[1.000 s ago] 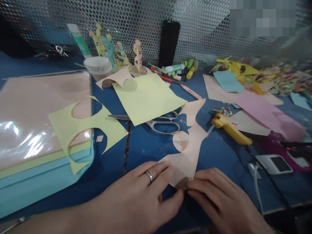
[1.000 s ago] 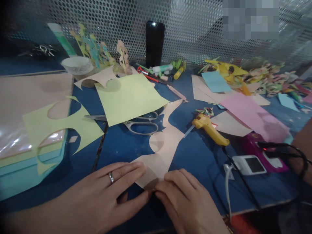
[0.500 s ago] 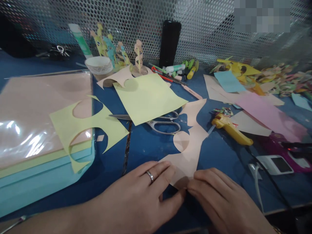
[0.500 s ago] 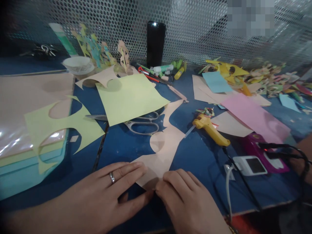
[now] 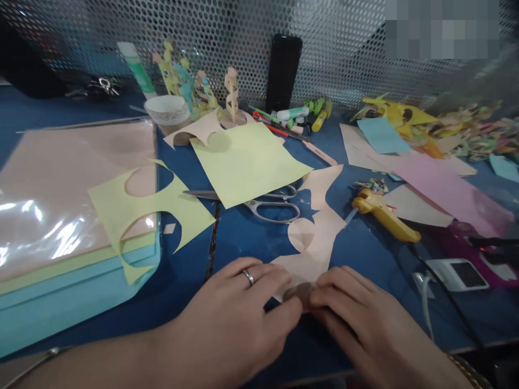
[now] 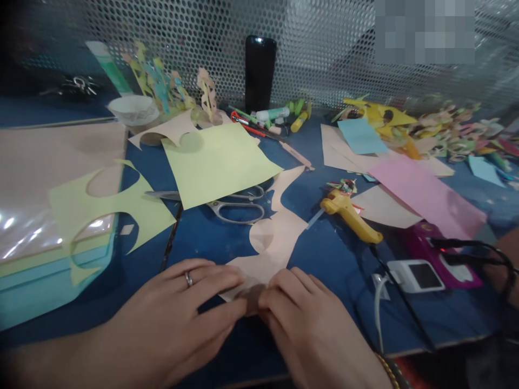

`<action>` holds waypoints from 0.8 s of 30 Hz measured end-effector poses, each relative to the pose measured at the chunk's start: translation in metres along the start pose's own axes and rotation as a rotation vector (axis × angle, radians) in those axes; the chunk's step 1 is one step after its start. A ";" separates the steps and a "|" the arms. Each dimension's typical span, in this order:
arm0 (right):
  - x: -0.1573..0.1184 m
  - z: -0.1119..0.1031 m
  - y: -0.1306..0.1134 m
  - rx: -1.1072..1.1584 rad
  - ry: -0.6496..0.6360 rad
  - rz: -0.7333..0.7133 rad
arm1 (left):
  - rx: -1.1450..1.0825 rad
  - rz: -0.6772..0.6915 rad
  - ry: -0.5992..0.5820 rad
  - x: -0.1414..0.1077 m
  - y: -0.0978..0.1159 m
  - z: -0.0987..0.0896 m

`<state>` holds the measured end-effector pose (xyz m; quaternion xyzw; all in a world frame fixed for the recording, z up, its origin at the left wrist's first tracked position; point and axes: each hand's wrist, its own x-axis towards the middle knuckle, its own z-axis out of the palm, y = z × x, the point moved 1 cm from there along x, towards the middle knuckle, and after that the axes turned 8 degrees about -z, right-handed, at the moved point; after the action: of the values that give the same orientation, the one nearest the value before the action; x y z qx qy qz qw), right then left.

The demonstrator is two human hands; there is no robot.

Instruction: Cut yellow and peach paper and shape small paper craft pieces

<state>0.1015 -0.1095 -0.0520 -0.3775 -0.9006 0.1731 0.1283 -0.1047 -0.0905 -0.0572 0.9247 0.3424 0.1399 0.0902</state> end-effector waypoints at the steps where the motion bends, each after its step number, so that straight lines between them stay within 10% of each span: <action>1: 0.000 0.000 0.000 0.011 -0.012 0.010 | -0.053 -0.047 0.017 0.003 0.001 0.000; 24: -0.016 0.012 0.003 -0.013 0.056 -0.116 | -0.294 -0.347 -0.047 0.018 0.021 0.004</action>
<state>0.1102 -0.1217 -0.0663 -0.3304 -0.9181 0.1489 0.1608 -0.0782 -0.0947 -0.0516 0.8320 0.4698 0.1491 0.2546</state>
